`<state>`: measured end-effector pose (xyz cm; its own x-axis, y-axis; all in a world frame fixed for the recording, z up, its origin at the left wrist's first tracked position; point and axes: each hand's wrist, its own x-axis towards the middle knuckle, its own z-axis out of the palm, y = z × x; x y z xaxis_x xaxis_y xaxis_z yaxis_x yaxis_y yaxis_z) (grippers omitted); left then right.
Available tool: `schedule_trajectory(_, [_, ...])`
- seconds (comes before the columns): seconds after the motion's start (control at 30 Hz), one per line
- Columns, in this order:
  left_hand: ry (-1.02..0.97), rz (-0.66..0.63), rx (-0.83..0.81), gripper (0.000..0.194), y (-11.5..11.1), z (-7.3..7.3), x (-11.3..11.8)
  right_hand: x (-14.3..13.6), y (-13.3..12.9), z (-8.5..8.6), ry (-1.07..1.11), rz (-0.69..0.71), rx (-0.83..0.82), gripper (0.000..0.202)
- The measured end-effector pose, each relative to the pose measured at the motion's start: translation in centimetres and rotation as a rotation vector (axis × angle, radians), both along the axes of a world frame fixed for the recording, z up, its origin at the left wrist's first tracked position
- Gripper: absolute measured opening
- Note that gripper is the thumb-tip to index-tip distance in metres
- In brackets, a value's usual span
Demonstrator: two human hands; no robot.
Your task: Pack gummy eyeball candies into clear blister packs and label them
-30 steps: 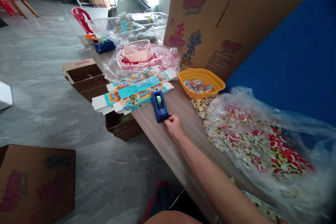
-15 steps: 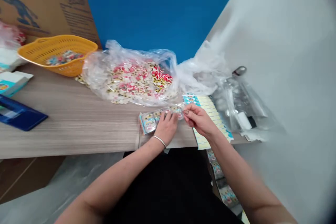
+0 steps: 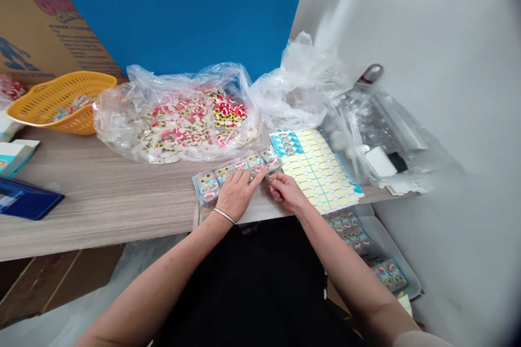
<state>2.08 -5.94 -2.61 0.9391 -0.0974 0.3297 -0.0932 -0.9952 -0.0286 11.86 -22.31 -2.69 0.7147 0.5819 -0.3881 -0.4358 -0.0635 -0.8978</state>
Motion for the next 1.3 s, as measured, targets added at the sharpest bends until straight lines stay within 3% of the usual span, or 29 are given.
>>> schedule_trajectory(0.27, [0.087,0.021,0.046,0.045,-0.5,1.1,0.4,0.1,1.3,-1.2,-0.087,-0.061,-0.122,0.053])
schedule_trajectory(0.53, [0.087,0.029,0.019,0.043,-0.5,1.2,0.6,1.3,1.0,-1.7,-0.386,-0.086,-0.408,0.041])
schedule_trajectory(0.63, [0.069,0.038,0.019,0.042,-0.4,1.2,0.5,1.1,0.5,-0.6,-0.611,-0.041,-0.641,0.039])
schedule_trajectory(0.73, [0.053,0.041,0.005,0.040,-0.6,1.2,0.5,-0.1,0.2,1.0,-0.908,0.030,-0.909,0.018])
schedule_trajectory(0.8, [0.051,0.039,-0.010,0.038,-0.6,1.1,0.6,-1.0,0.3,1.7,-1.099,0.071,-0.897,0.014])
schedule_trajectory(0.9, [0.058,0.026,-0.048,0.036,-0.1,1.0,0.4,-1.4,1.1,1.8,-1.306,0.163,-0.742,0.022])
schedule_trajectory(1.03, [0.046,-0.046,-0.105,0.039,2.0,0.8,-1.6,-1.0,1.8,0.8,-1.365,0.183,-0.709,0.027])
schedule_trajectory(1.1, [0.020,-0.012,-0.115,0.038,3.4,0.5,-3.5,-0.8,1.8,0.4,-1.375,0.184,-0.692,0.027])
schedule_trajectory(1.2, [-0.073,0.066,-0.150,0.037,5.3,-0.4,-6.2,-0.6,1.7,0.2,-1.379,0.178,-0.688,0.026])
schedule_trajectory(1.3, [-0.192,0.057,-0.196,0.037,6.4,-1.9,-7.4,-0.5,1.5,0.2,-1.407,0.181,-0.726,0.025])
